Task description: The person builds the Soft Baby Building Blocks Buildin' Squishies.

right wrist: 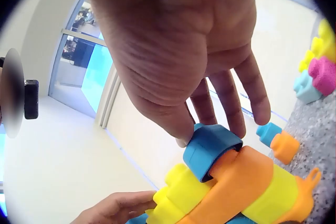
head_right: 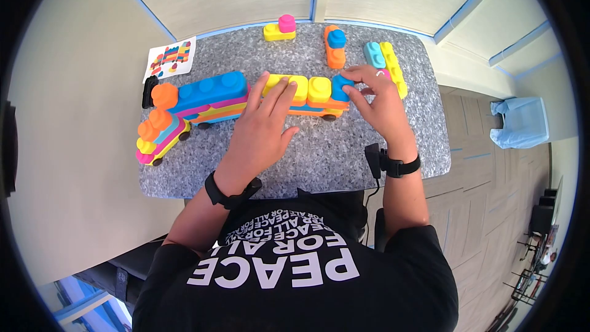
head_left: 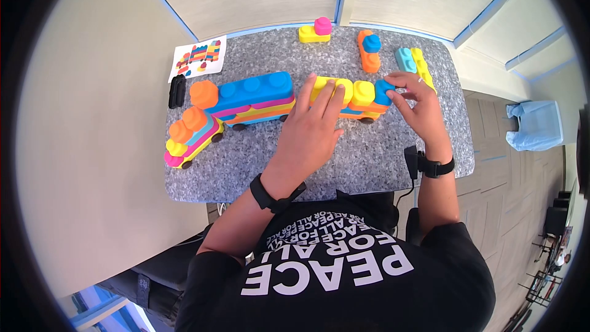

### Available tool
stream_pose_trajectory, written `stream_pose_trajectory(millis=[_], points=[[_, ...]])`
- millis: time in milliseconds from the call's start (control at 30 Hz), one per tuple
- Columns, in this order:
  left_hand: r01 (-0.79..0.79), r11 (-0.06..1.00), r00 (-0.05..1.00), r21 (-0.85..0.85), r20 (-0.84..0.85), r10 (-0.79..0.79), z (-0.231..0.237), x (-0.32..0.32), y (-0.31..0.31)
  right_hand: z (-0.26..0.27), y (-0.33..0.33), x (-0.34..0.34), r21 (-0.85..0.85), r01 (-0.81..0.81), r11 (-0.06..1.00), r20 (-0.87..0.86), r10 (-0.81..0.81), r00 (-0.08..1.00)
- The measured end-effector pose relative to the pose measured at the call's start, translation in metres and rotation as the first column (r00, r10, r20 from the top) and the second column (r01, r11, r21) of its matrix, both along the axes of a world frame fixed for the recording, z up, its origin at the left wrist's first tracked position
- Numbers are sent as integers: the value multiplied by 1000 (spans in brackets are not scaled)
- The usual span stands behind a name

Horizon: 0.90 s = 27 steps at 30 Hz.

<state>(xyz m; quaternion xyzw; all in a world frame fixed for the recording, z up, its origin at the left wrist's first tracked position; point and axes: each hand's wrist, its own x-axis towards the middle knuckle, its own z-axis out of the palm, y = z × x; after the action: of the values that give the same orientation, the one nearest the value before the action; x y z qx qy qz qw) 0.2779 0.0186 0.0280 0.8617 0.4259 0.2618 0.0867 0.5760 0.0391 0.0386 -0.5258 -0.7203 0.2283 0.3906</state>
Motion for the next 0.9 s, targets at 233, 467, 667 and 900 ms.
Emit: stream_pose_trajectory(millis=[233, 467, 667, 900], points=[[-3, 1000, 1000, 6, -1, 3, -1, 1, 0, -19, -11, -1, 28, -12, 1000, -61, 14, 998], [10, 1000, 1000, 3, -22, -10, -1, 2, -2, -36, -9, -5, -38, 8, 999, -185, -15, 983], [24, 1000, 998, 9, -52, -24, -3, 3, -4, -49, 6, 10, -93, -67, 993, -234, 44, 971], [42, 999, 997, 9, -73, -41, -2, 3, -3, -47, 14, 42, -32, 194, 980, -183, -197, 963]])
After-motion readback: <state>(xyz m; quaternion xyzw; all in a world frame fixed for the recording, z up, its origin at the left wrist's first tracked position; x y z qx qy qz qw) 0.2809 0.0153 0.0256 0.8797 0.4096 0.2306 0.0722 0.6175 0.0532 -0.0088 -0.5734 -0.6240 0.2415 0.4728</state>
